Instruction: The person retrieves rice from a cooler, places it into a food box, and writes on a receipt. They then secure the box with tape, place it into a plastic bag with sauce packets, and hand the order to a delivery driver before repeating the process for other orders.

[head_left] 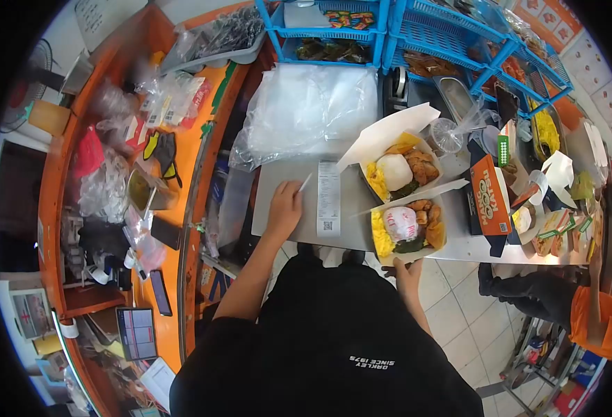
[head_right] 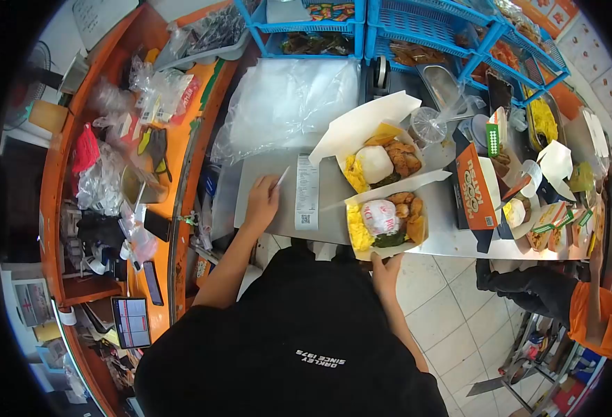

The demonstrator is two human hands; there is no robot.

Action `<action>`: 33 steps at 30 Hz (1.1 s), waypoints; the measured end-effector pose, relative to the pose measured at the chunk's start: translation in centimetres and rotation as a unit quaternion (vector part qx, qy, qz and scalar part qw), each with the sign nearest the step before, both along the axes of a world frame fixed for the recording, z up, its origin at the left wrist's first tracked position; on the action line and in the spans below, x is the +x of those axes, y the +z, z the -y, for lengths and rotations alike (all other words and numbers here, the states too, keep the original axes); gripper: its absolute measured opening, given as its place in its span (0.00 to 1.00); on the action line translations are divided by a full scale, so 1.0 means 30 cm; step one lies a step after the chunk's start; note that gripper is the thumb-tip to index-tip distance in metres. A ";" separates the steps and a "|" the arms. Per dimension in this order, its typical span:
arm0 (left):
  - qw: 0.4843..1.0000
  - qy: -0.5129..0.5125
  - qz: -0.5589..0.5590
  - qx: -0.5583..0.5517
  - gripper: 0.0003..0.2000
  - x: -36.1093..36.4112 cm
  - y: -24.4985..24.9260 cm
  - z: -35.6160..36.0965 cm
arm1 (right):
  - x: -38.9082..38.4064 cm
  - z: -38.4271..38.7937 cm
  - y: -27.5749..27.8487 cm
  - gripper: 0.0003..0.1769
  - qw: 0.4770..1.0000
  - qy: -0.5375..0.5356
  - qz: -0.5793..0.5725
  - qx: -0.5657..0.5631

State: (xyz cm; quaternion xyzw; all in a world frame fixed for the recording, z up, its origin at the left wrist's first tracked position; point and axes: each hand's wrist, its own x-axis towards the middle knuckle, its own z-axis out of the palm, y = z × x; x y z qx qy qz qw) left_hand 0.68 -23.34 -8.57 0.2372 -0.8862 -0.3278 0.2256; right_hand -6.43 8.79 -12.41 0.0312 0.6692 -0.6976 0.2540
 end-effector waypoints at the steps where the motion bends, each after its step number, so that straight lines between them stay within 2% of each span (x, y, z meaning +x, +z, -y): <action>1: 1.000 -0.022 -0.010 0.008 0.08 -0.049 0.024 -0.003 | 0.010 0.014 0.009 0.28 1.000 0.002 0.000 0.003; 4: 0.992 -0.111 -0.065 0.012 0.06 -0.189 -0.006 0.018 | 0.001 0.055 0.065 0.30 0.999 0.029 0.021 -0.001; 8: 0.985 -0.167 -0.021 0.029 0.07 -0.284 -0.011 0.053 | -0.006 0.051 0.059 0.31 0.999 0.034 0.030 -0.004; 10: 0.981 -0.032 -0.073 0.177 0.07 -0.277 0.020 0.059 | 0.002 0.050 0.083 0.22 0.993 0.067 0.086 0.034; 11: 0.981 -0.032 -0.075 0.177 0.07 -0.260 0.043 0.063 | -0.011 0.030 0.112 0.22 0.993 0.067 0.085 0.035; 12: 0.973 0.049 -0.156 0.164 0.06 -0.232 0.074 0.063 | -0.042 -0.009 0.160 0.17 0.969 0.208 0.050 0.123; 13: 0.952 0.129 -0.235 0.149 0.07 -0.205 0.107 0.055 | -0.080 -0.054 0.215 0.12 0.916 0.342 0.015 0.208; 14: 0.952 0.130 -0.233 0.151 0.07 -0.180 0.139 0.042 | -0.129 -0.105 0.280 0.10 0.911 0.336 -0.001 0.240; 15: 0.957 0.080 -0.254 0.113 0.09 -0.152 0.182 0.025 | -0.186 -0.158 0.320 0.09 0.904 0.329 -0.017 0.271; 17: 0.961 -0.041 -0.269 0.049 0.13 -0.139 0.303 -0.045 | -0.321 -0.264 0.302 0.11 0.948 0.118 -0.151 0.254; 18: 0.958 -0.110 -0.263 0.022 0.14 -0.173 0.351 -0.118 | -0.339 -0.192 0.390 0.11 0.919 0.060 -0.292 0.259; 19: 0.960 -0.132 -0.246 0.010 0.11 -0.218 0.353 -0.199 | -0.358 -0.091 0.485 0.12 0.867 0.002 -0.426 0.258; 21: 0.959 -0.161 -0.233 0.005 0.08 -0.270 0.326 -0.274 | -0.435 0.036 0.512 0.13 0.680 -0.030 -0.658 0.322; 23: 0.959 -0.240 -0.149 0.023 0.06 -0.346 0.267 -0.283 | -0.490 0.036 0.419 0.14 0.716 0.073 -0.603 0.343; 24: 0.954 -0.232 -0.192 -0.005 0.06 -0.386 0.255 -0.271 | -0.503 0.003 0.408 0.14 0.713 0.068 -0.604 0.349; 25: 0.952 -0.233 -0.196 -0.003 0.06 -0.410 0.260 -0.257 | -0.504 -0.009 0.422 0.15 0.761 0.114 -0.502 0.396; 26: 0.944 -0.278 -0.181 0.004 0.06 -0.420 0.260 -0.240 | -0.501 -0.018 0.429 0.15 0.797 0.158 -0.388 0.435; 27: 0.932 -0.323 -0.162 0.012 0.06 -0.422 0.257 -0.230 | -0.494 -0.019 0.427 0.15 0.798 0.157 -0.384 0.436; 29: 0.926 -0.347 -0.145 0.017 0.07 -0.419 0.252 -0.234 | -0.475 0.006 0.433 0.13 0.814 0.073 -0.524 0.240; 31: 0.927 -0.323 -0.176 0.075 0.09 -0.412 0.253 -0.249 | -0.475 0.006 0.444 0.13 0.805 0.066 -0.537 0.241; 33: 0.930 -0.309 -0.190 0.053 0.09 -0.399 0.258 -0.256 | -0.487 0.002 0.438 0.14 0.814 0.087 -0.533 0.213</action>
